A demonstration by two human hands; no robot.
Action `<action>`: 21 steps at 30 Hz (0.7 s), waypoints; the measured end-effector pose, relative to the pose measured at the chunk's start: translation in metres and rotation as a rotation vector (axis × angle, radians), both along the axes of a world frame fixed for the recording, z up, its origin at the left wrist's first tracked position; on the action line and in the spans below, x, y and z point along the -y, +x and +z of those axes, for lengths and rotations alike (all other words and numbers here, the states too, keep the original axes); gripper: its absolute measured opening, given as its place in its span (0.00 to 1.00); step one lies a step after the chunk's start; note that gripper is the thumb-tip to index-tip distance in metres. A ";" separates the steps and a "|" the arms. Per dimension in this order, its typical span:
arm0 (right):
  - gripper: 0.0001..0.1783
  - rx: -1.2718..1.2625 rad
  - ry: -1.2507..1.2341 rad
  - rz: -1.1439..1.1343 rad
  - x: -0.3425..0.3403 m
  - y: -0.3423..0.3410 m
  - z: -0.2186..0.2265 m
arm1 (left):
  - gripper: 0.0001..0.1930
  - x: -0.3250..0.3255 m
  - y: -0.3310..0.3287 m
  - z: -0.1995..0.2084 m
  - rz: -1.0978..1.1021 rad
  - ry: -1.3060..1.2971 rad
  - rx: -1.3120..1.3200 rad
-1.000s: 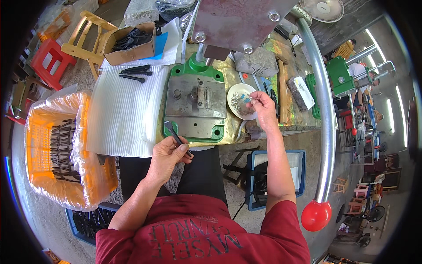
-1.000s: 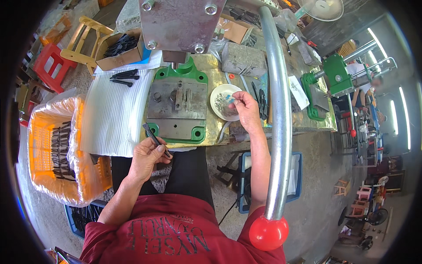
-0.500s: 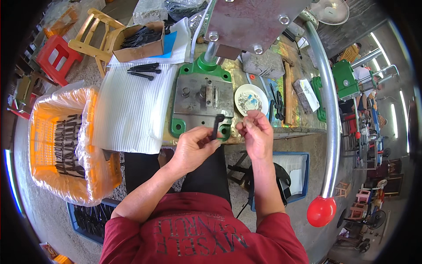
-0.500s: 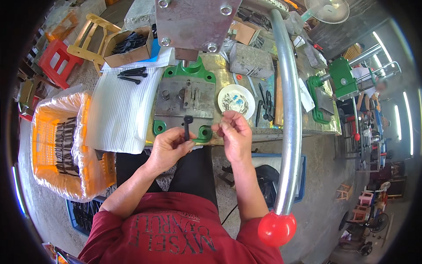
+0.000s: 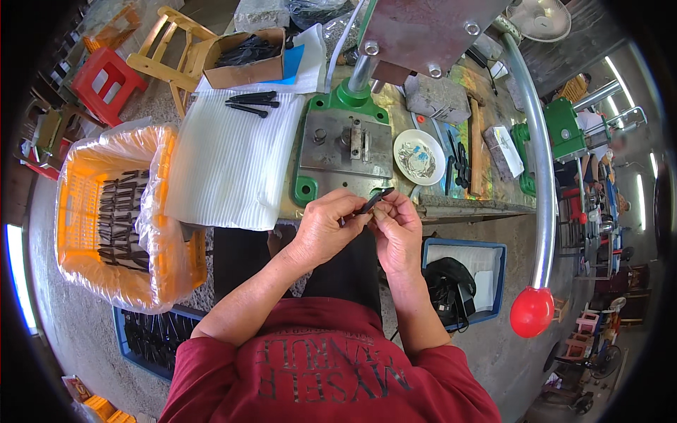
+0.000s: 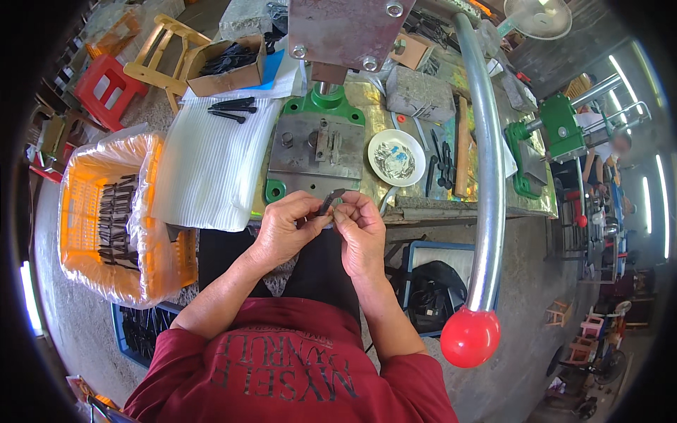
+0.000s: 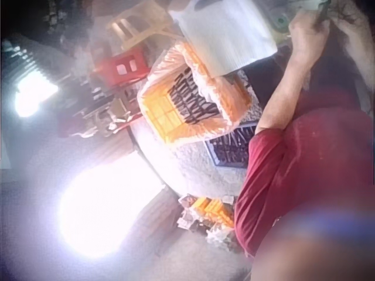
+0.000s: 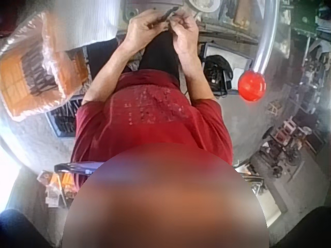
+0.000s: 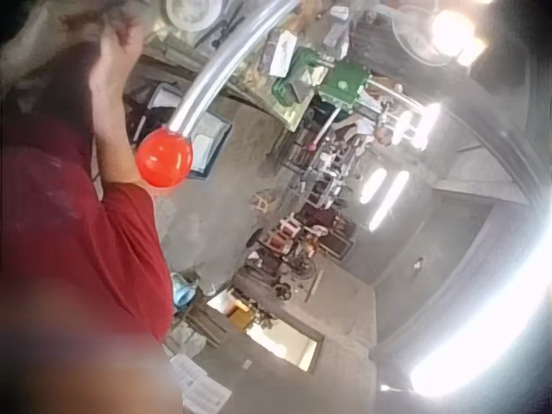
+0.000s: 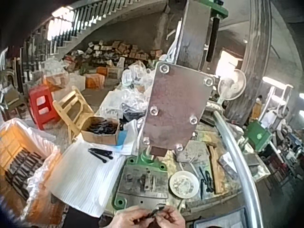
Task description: The person inserts small metal pieces into plastic components by hand, presses them using a manual press machine, and sorts the assembled parts into a container.
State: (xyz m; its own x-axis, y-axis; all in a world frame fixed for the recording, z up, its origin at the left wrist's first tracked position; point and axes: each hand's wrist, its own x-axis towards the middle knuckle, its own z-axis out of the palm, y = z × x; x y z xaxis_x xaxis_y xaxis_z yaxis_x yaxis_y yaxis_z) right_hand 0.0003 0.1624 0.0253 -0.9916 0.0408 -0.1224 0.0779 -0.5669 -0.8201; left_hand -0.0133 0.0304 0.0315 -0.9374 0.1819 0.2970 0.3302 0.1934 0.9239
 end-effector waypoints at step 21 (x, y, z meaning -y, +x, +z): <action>0.13 -0.024 0.076 0.057 0.005 0.011 -0.005 | 0.08 0.015 0.008 -0.002 -0.080 -0.139 -0.133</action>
